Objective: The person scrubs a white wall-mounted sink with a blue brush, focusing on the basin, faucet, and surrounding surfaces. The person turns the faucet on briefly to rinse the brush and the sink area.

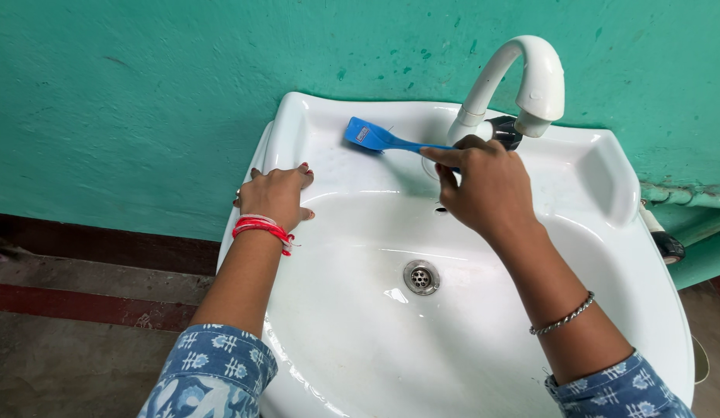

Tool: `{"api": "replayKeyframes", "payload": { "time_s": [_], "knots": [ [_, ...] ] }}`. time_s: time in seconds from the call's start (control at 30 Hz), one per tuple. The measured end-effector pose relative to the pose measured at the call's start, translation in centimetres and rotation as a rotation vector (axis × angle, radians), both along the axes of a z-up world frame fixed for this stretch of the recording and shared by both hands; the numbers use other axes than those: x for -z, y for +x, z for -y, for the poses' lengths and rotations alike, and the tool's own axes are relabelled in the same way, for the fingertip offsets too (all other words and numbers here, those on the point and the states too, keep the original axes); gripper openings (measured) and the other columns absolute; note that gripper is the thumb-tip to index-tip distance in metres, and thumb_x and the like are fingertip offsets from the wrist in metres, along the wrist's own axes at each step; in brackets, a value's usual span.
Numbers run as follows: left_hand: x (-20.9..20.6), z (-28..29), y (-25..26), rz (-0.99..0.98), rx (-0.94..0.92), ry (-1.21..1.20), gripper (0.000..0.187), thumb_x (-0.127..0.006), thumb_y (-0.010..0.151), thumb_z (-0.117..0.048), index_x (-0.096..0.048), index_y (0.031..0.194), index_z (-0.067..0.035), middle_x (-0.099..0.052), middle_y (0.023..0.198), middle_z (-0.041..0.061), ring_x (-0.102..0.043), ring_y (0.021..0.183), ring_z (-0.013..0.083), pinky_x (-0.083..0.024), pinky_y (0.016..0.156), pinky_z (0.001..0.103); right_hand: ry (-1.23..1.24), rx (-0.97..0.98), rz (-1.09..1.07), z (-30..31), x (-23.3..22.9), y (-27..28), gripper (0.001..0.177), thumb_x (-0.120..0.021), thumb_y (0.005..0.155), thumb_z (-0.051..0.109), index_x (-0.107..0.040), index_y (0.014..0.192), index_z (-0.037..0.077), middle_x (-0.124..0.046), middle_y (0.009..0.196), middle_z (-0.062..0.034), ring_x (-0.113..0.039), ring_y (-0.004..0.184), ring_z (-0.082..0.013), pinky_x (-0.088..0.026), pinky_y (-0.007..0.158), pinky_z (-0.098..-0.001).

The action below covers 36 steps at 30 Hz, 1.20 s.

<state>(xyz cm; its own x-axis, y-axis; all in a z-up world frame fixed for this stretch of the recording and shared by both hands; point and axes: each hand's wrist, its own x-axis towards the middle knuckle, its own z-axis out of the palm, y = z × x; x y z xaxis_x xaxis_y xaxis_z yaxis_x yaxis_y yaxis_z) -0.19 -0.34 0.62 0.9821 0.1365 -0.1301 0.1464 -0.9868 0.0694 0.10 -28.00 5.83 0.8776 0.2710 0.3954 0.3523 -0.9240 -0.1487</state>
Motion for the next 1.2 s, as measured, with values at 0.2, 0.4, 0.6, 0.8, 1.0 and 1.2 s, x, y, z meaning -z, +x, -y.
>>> {"api": "replayKeyframes", "payload": {
  "time_s": [0.2,0.4,0.6,0.8,1.0,1.2],
  "knots": [
    [0.0,0.1,0.0,-0.004,-0.026,-0.009,0.063,-0.088,0.077,-0.032,-0.063,0.134,-0.033,-0.071,0.123,0.005,-0.06,0.125,0.0388,-0.055,0.095,0.062,-0.059,-0.004,0.158,5.3,0.5,0.1,0.039,-0.074,0.086,0.012,-0.081,0.119,0.031,-0.074,0.102,-0.0083,-0.066,0.09,-0.0331,-0.053,0.076,-0.0452],
    [0.5,-0.1,0.3,0.018,0.0,-0.006,0.061,-0.089,0.076,-0.032,-0.066,0.132,-0.032,-0.073,0.12,0.006,-0.064,0.121,0.038,-0.057,0.095,0.058,-0.049,-0.045,0.218,5.1,1.6,0.6,0.039,-0.074,0.088,0.011,-0.081,0.12,0.032,-0.071,0.105,-0.0072,-0.062,0.095,-0.0331,-0.046,0.079,-0.0448],
    [0.4,-0.2,0.2,0.013,0.0,0.003,0.06,-0.088,0.077,-0.032,-0.065,0.133,-0.032,-0.073,0.119,0.006,-0.063,0.121,0.0388,-0.058,0.092,0.058,-0.084,-0.072,0.133,0.9,1.4,0.7,0.041,-0.072,0.088,0.009,-0.08,0.12,0.032,-0.068,0.089,-0.0021,-0.056,0.089,-0.0287,-0.037,0.079,-0.0419],
    [0.5,-0.1,0.3,0.023,0.029,-0.021,0.055,-0.087,0.078,-0.033,-0.068,0.13,-0.027,-0.075,0.116,0.006,-0.07,0.114,0.0316,-0.058,0.096,0.055,-0.094,0.002,0.047,5.6,0.5,-0.4,0.043,-0.073,0.087,0.009,-0.08,0.12,0.036,-0.068,0.09,-0.0019,-0.057,0.087,-0.0282,-0.036,0.08,-0.0428],
    [-0.1,0.3,0.3,-0.037,-0.019,-0.007,0.056,-0.086,0.08,-0.031,-0.065,0.132,-0.029,-0.072,0.122,0.007,-0.064,0.121,0.037,-0.056,0.092,0.065,-0.066,-0.06,0.093,4.6,2.5,0.4,0.043,-0.072,0.086,0.009,-0.079,0.12,0.034,-0.068,0.092,-0.002,-0.059,0.089,-0.0275,-0.037,0.081,-0.044],
    [0.1,0.0,0.2,-0.007,0.015,0.002,0.06,-0.087,0.078,-0.033,-0.064,0.134,-0.03,-0.072,0.122,0.006,-0.063,0.123,0.0371,-0.054,0.098,0.06,-0.007,-0.143,0.13,-1.8,3.1,0.7,0.041,-0.07,0.085,0.009,-0.079,0.119,0.031,-0.068,0.086,-0.0059,-0.062,0.078,-0.0298,-0.042,0.068,-0.0442]
  ]
}}
